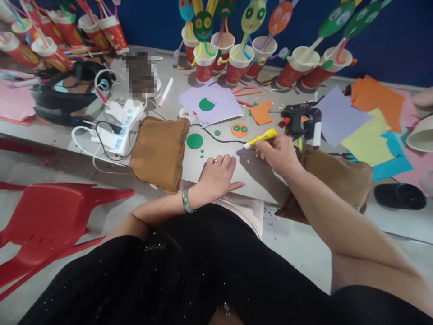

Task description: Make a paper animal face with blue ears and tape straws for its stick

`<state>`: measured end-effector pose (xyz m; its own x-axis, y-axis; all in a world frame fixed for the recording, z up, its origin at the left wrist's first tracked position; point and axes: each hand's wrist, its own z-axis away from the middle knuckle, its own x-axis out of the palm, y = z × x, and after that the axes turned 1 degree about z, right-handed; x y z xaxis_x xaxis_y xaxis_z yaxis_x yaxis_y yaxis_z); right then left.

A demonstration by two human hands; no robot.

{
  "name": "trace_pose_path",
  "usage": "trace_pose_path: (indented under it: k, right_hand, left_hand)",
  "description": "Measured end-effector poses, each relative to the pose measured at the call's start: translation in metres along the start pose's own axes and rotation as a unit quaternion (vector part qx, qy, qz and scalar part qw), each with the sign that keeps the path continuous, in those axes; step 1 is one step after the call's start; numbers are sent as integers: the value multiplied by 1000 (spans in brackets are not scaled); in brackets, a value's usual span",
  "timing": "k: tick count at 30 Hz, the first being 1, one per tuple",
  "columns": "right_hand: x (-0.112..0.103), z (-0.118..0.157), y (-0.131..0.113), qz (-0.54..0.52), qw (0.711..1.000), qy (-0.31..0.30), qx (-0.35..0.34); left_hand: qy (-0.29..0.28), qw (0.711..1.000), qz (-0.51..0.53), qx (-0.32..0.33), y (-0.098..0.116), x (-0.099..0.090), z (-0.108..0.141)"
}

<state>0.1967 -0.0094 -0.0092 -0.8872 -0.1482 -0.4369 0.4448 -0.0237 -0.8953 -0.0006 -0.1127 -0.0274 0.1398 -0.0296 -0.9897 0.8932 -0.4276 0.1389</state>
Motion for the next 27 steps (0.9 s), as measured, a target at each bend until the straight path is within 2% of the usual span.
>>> trace_pose_path:
  k: [5,10,13,19,27]
  right_hand:
    - [-2,-11,18,-31,999,32,15]
    - [-5,-30,23,-37,998,54,9]
    - [-4,-30,20,-26,999,46,2]
    - [-3,-10,11,-18,1000,20,-7]
    - [0,-3,5,-28,999,16,-15]
  left_hand:
    - [-31,999,-12,14,3,-19,-1]
    - [-69,997,-17,15,1,-31,-8]
    - [-62,998,-26,20,-3,-30,-10]
    - [-26,998,-40,37,-9,-18,-5]
    - [-29,999,-37,13,-9,-9,-3]
